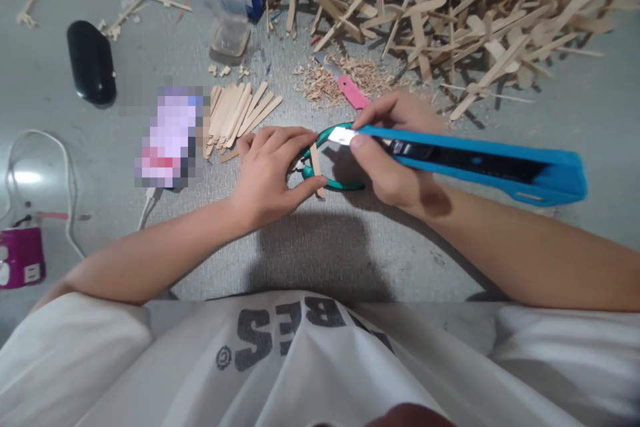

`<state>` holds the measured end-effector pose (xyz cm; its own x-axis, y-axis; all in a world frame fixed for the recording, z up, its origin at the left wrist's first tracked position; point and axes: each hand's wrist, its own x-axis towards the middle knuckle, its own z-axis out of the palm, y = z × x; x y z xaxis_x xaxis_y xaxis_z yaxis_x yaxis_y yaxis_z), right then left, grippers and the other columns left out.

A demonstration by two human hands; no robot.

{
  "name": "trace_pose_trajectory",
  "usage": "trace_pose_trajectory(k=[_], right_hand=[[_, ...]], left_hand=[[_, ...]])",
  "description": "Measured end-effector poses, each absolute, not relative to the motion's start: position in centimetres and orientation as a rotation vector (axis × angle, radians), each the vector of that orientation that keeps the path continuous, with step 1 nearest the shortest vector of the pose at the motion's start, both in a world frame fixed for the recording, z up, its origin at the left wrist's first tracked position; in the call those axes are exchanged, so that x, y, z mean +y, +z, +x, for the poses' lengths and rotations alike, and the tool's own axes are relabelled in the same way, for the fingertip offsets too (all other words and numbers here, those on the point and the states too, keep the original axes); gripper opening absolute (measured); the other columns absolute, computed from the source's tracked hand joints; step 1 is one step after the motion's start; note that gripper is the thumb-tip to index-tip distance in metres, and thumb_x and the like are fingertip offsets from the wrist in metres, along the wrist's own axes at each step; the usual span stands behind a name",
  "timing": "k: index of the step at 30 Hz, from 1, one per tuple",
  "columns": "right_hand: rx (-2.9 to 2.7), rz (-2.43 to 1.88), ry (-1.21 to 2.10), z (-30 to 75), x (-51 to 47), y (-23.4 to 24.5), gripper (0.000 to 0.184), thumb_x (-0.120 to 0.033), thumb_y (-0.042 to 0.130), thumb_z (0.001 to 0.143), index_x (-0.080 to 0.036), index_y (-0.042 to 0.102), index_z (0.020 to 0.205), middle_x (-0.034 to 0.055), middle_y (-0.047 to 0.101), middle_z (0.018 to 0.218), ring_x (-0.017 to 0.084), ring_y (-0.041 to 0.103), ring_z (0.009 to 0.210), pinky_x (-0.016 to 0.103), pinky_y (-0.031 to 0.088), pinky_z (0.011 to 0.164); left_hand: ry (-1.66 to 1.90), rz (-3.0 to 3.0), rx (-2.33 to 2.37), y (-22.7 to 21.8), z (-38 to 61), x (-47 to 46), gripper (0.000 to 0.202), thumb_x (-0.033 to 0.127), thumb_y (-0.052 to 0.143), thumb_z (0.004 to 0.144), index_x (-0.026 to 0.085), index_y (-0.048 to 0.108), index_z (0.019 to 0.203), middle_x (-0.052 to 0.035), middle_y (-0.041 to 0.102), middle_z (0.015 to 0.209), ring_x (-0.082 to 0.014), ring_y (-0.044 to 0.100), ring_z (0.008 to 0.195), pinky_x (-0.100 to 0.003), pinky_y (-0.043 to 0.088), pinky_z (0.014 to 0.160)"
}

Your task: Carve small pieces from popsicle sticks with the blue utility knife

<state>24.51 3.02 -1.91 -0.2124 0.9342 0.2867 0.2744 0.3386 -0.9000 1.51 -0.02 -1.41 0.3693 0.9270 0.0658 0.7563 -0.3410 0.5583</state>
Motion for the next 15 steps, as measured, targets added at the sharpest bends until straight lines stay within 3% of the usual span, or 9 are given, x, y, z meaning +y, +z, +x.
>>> trace_pose_trajectory(k=[2,5,15], right_hand=[[-1.778,-1.015,0.853,24.4,2.5,-1.6,0.013,-0.029,0.072,0.091,-0.028,0.061,0.096,-0.0031,0.061,0.077,0.016,0.053,0.060,0.035,0.044,0.057],[-1.886,-0.904,0.744,24.0,1.8,-1.8,0.021,-0.018,0.070,0.086,-0.028,0.057,0.098,-0.0052,0.061,0.073,0.014,0.052,0.055,0.033,0.042,0.054],[-1.952,-0.925,0.621,24.2,1.8,-2.4,0.015,-0.034,0.069,0.094,-0.030,0.057,0.101,-0.0047,0.062,0.071,0.015,0.051,0.055,0.032,0.041,0.053]], left_hand=[[0.531,2.203,1.478,-1.6,1.6,0.0,0.065,0.067,0.073,0.102,0.026,0.073,0.152,-0.0134,0.075,0.153,-0.0381,0.063,0.143,-0.056,0.036,0.119],[0.535,2.209,1.498,-1.8,1.7,-0.1,0.064,0.063,0.077,0.100,0.026,0.073,0.152,-0.0128,0.073,0.156,-0.0378,0.062,0.144,-0.056,0.035,0.121],[0.494,2.207,1.517,-1.7,1.8,-0.4,0.073,0.069,0.080,0.097,0.031,0.070,0.157,-0.0130,0.071,0.159,-0.0398,0.058,0.147,-0.057,0.034,0.124]])
